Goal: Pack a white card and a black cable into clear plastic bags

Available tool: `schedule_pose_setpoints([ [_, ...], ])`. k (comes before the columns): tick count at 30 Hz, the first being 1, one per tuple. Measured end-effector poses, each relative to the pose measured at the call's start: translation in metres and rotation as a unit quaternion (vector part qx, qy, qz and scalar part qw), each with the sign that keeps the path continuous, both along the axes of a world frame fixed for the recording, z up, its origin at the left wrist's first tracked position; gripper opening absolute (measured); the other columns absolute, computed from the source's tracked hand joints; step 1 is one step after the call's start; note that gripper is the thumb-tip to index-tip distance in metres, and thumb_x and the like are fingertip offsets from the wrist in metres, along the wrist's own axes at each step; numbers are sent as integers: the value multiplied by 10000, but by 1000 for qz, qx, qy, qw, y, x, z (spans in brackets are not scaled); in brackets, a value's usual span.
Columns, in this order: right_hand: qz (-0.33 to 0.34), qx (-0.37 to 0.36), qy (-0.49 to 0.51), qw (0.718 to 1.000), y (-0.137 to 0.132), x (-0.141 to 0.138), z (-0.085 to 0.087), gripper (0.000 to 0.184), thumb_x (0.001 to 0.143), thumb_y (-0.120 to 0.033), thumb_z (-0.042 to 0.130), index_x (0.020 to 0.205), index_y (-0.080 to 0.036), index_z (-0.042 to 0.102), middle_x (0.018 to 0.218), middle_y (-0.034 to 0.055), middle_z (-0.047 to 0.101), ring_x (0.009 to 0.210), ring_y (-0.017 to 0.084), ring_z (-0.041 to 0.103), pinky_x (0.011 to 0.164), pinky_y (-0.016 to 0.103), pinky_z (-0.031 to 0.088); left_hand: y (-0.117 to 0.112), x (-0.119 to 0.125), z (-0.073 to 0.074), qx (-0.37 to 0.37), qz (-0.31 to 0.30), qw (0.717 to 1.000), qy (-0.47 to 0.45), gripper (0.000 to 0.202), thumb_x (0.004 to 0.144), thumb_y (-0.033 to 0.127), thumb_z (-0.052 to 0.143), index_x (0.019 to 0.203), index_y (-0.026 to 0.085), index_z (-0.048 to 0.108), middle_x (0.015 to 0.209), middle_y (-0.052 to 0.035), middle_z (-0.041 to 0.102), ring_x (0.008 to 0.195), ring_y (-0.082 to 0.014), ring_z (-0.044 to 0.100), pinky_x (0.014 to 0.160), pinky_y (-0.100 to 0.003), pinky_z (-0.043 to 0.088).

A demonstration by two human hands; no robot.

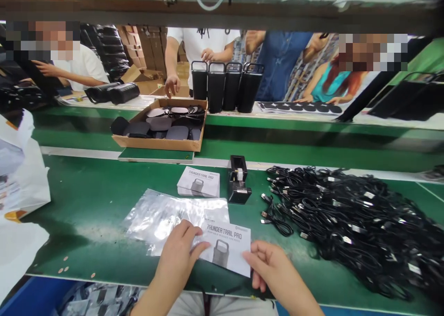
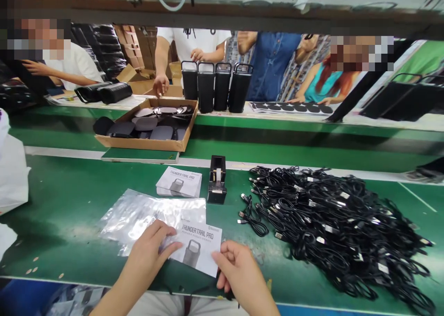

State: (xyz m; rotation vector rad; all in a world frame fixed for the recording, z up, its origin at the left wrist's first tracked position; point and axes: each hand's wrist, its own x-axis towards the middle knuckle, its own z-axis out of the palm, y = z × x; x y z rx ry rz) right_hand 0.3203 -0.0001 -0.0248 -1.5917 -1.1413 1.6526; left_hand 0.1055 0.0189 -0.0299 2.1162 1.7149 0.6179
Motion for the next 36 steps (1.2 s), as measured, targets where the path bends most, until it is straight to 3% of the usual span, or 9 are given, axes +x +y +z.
schedule_pose_setpoints([
  [5,17,-4,76,997,1,-1,7,350,731,-477,556,686,-130,537,491,18,618,425,76,524,462,179,397,3,1,8,-28,-14,999,-7,222,863,273,393,767,206,581,779,-30,553,732,-187,554,665,-312,450],
  [9,-17,7,92,996,12,-18,8,346,676,-470,615,700,-138,522,502,-9,593,393,77,519,400,174,378,3,3,21,-53,-26,996,-62,214,863,312,395,768,219,562,765,-8,539,676,-154,546,604,-264,444],
  [14,-51,76,7,996,31,-26,12,211,721,-352,561,689,-149,511,448,-54,518,402,89,531,378,167,369,6,-2,25,-47,-10,997,-58,235,866,345,388,792,225,577,750,2,543,658,-148,551,600,-263,459],
  [19,-14,60,-15,998,33,-12,9,171,737,-307,515,683,-145,513,426,-59,506,374,72,493,377,162,354,14,-13,10,49,5,999,-5,287,878,273,349,1007,214,599,892,-48,592,802,-180,584,689,-304,493],
  [23,-39,67,-28,997,31,-7,4,179,739,-317,509,687,-146,510,422,-50,520,377,66,475,395,163,354,14,-15,-10,135,-11,984,116,306,864,240,383,1080,240,600,1108,-77,605,1037,-264,521,828,-440,448],
  [27,-38,55,-8,998,33,-3,2,199,730,-343,532,697,-147,519,425,-40,537,377,69,465,398,169,347,9,-18,-23,137,-56,963,227,425,888,288,351,1313,278,357,1350,-30,435,1266,-312,302,972,-589,252],
  [31,-58,70,-16,996,35,-3,2,219,743,-361,528,698,-147,520,430,-32,546,391,71,466,425,179,365,6,-21,-27,136,-73,949,274,499,884,363,356,1361,274,240,1413,-31,323,1296,-322,237,999,-582,199],
  [36,22,65,9,998,34,-6,2,204,747,-353,530,700,-155,512,497,-36,541,428,86,502,426,189,371,6,-23,-28,147,-82,946,276,555,866,426,374,1368,238,231,1419,-59,307,1299,-326,230,1007,-568,200],
])
